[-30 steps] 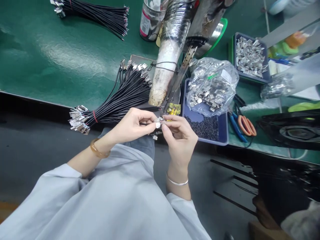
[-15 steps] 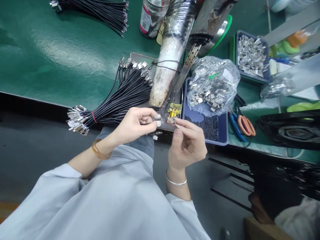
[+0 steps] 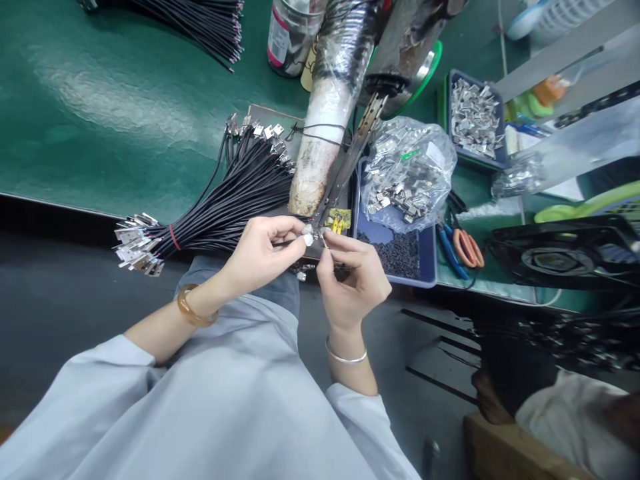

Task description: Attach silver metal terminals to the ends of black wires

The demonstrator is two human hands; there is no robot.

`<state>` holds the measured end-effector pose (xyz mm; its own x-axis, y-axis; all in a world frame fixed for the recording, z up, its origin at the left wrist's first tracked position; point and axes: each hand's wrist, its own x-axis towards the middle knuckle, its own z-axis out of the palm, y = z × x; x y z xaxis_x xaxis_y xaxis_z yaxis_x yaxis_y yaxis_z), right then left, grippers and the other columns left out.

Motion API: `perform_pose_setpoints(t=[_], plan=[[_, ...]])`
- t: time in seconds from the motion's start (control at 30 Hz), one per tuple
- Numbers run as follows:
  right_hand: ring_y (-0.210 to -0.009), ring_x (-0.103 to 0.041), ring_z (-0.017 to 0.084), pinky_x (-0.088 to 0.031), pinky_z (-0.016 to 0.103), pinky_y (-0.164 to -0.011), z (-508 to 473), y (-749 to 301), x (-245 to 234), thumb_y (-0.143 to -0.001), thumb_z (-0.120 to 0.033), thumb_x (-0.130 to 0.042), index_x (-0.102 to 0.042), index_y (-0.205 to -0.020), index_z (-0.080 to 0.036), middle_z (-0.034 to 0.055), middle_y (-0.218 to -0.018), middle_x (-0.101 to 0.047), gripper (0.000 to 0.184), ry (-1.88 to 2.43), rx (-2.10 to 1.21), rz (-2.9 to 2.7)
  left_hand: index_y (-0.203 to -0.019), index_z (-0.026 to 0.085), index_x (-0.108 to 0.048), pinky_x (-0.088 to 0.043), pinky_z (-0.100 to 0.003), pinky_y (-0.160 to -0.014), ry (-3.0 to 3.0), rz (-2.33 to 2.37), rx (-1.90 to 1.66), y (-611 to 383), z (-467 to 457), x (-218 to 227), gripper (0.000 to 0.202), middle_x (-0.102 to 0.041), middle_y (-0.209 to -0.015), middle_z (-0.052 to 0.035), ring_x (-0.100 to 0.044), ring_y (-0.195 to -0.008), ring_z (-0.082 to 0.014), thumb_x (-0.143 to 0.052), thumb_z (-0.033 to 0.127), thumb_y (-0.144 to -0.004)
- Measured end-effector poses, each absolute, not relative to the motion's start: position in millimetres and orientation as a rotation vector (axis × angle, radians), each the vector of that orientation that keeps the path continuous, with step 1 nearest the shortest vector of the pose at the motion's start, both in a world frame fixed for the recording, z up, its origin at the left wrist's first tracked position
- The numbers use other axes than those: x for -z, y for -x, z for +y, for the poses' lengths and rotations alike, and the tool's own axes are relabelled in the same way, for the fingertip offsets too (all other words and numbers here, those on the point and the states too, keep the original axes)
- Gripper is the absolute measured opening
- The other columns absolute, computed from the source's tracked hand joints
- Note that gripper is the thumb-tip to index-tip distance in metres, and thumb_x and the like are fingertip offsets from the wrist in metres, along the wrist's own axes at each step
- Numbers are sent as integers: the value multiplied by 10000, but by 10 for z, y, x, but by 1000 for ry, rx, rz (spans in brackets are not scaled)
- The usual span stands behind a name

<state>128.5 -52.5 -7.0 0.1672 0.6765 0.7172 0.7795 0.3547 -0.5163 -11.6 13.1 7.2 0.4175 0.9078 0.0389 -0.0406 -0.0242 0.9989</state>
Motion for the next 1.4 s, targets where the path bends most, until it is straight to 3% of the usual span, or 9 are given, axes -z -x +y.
perform_pose_setpoints(t=[0.2,0.93,1.1,1.27,1.4], plan=[[-841,-782,178,-626,306,-744,-483,-1302,45,-865,-79,-667,-591,-869,-264,26,-960,-808,199,1325,277,-1672,-771,108,-733,-386,-178,-498,-1358,898,-964,84,116,-53,186,-550,-538,18,-460,-502,-71,-619,252,-799],[-819,-783,157,-641,266,-707,-486,-1325,11,-864,-92,-664,-561,-838,-277,22,-954,-811,213,1307,384,-1790,-722,112,-731,-361,-177,-493,-1335,918,-971,88,92,-77,185,-532,-541,15,-421,-508,-66,-615,240,-787],[-818,-786,165,-635,263,-724,-491,-1330,5,-848,-77,-699,-616,-883,-250,34,-938,-811,195,1277,381,-1742,-727,109,-739,-370,-164,-486,-1359,891,-953,101,86,-99,187,-578,-554,7,-448,-507,-65,-609,228,-790],[-868,-786,178,-652,275,-679,-502,-1316,-28,-884,-125,-677,-656,-880,-236,25,-966,-797,113,1398,45,-1550,-751,111,-761,-459,-165,-544,-1334,865,-938,96,62,-100,201,-682,-654,-23,-567,-579,-93,-614,242,-790],[-851,-774,167,-647,265,-654,-506,-1303,-73,-892,-156,-661,-642,-823,-225,33,-981,-786,99,1447,-201,-1488,-746,105,-756,-409,-164,-491,-1325,910,-970,76,56,-67,219,-637,-602,-13,-526,-535,-85,-608,262,-779]])
